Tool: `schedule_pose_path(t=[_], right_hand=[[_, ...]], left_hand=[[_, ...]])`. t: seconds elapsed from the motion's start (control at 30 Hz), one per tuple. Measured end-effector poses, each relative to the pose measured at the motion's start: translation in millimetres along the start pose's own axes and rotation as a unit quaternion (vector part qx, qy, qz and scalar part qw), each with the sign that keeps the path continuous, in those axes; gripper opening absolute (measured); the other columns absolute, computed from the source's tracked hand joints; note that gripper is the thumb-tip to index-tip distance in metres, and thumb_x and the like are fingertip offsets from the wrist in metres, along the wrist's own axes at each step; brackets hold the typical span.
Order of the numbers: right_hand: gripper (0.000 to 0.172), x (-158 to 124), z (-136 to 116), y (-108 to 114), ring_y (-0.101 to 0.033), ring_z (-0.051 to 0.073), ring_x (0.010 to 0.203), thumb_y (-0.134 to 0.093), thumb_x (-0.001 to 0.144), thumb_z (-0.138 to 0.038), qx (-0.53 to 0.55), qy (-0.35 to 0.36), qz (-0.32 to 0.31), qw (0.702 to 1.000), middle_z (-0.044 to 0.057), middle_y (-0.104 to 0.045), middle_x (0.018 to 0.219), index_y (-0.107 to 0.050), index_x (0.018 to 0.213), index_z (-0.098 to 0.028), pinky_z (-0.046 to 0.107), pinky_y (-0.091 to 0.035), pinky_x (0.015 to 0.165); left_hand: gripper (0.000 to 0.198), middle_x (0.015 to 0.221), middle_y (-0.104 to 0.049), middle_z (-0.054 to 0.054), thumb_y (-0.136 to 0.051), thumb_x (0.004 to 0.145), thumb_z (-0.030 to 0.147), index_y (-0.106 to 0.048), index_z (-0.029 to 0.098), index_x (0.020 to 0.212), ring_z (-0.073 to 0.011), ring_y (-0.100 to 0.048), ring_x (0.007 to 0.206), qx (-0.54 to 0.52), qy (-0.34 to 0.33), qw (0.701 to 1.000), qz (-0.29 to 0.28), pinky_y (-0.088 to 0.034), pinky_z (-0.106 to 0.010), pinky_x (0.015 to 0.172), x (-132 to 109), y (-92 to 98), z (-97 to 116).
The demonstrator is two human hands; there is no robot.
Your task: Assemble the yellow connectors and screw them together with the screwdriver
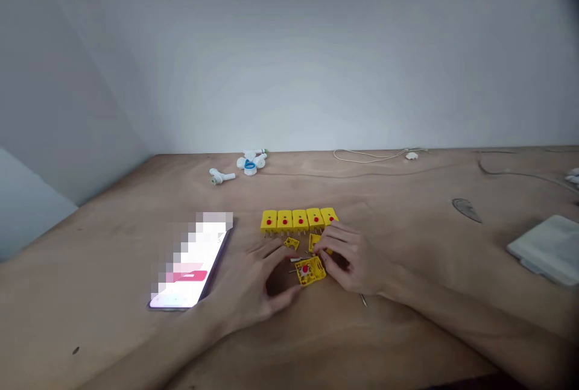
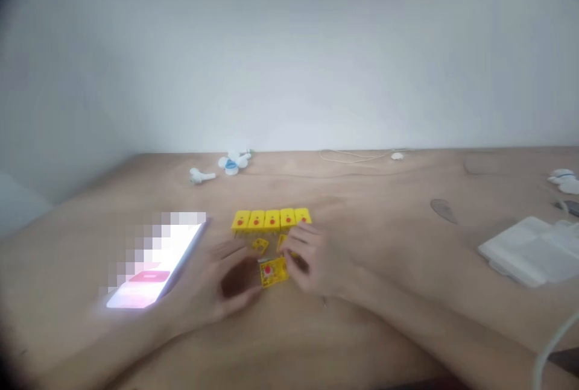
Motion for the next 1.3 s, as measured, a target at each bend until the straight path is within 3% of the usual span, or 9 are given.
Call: schedule_pose_path(t=[0.13, 0.27, 0.43, 0.7, 0.93, 1.2, 1.3], right_hand=[[0.023, -3, 3, -2, -0.057, 0.021, 0.079, -0.055, 0.083, -0.003, 0.004, -0.007, 0.002, 1.000, 0.006, -0.065, 0.085, -0.065, 0.097, -0.018, 0.034, -0.049, 0.071], [0.024, -4, 3, -3, -0.055, 0.020, 0.073, -0.056, 0.079, -0.003, 0.005, 0.003, 0.007, 1.000, 0.004, -0.064, 0.079, -0.066, 0.094, -0.019, 0.033, -0.046, 0.066], [0.022, -4, -4, -7, -0.055, 0.019, 0.070, -0.058, 0.078, -0.004, 0.012, 0.025, -0.007, 1.000, 0.004, -0.066, 0.077, -0.067, 0.091, -0.018, 0.033, -0.045, 0.063], [0.024, -5, 6, -4, -0.062, 0.019, 0.077, -0.055, 0.091, -0.006, -0.012, 0.002, 0.011, 1.000, 0.004, -0.073, 0.088, -0.068, 0.107, -0.019, 0.031, -0.049, 0.067], [0.014, -7, 8, -17, -0.067, 0.018, 0.073, -0.060, 0.096, -0.016, -0.054, 0.009, -0.030, 0.998, 0.003, -0.076, 0.087, -0.071, 0.105, -0.020, 0.031, -0.048, 0.066], [0.011, -7, 10, -26, -0.072, 0.018, 0.080, -0.066, 0.097, -0.020, -0.043, -0.001, -0.046, 0.998, -0.001, -0.080, 0.094, -0.072, 0.105, -0.023, 0.030, -0.050, 0.072], [0.009, -6, 10, -25, -0.072, 0.017, 0.078, -0.065, 0.096, -0.019, -0.033, -0.006, -0.037, 0.999, -0.002, -0.080, 0.092, -0.072, 0.100, -0.023, 0.029, -0.049, 0.071]], left_hand=[[0.037, 0.122, -0.069, -0.012, -0.074, 0.085, 0.036, -0.064, 0.020, 0.116, -0.0316, -0.066, 0.110, 0.023, -0.007, 1.000, -0.003, -0.054, -0.049, 0.096, -2, -3.6, 0], [0.030, 0.114, -0.070, -0.011, -0.072, 0.088, 0.040, -0.065, 0.019, 0.109, -0.0309, -0.066, 0.104, 0.038, 0.002, 0.999, -0.024, -0.056, -0.048, 0.091, -2, -5.0, 3], [0.025, 0.116, -0.069, -0.010, -0.069, 0.088, 0.034, -0.064, 0.020, 0.109, -0.0291, -0.065, 0.107, 0.026, -0.002, 0.999, -0.021, -0.054, -0.045, 0.093, 0, -4.1, 5], [0.028, 0.108, -0.068, -0.007, -0.069, 0.079, 0.022, -0.065, 0.020, 0.106, -0.0266, -0.063, 0.101, -0.010, -0.021, 0.999, -0.049, -0.052, -0.040, 0.091, 0, 0.5, 4], [0.032, 0.106, -0.066, -0.006, -0.069, 0.070, 0.016, -0.064, 0.021, 0.102, -0.0267, -0.061, 0.100, -0.026, -0.011, 0.996, -0.081, -0.049, -0.039, 0.091, 1, 3.6, 4], [0.022, 0.105, -0.066, -0.005, -0.068, 0.086, 0.034, -0.062, 0.022, 0.103, -0.0267, -0.062, 0.095, -0.009, 0.009, 0.994, -0.113, -0.046, -0.036, 0.081, -3, -1.5, -1], [0.023, 0.094, -0.067, -0.003, -0.067, 0.089, 0.038, -0.062, 0.023, 0.105, -0.0245, -0.063, 0.082, 0.002, 0.031, 0.991, -0.131, -0.043, -0.032, 0.069, -5, -6.2, -6]])
Point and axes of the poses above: each hand's wrist, its own x-axis towards the middle knuckle, its own y-axis out of the back of the hand, z = x × y, the point moved 8 cm from there along x, towards the middle knuckle
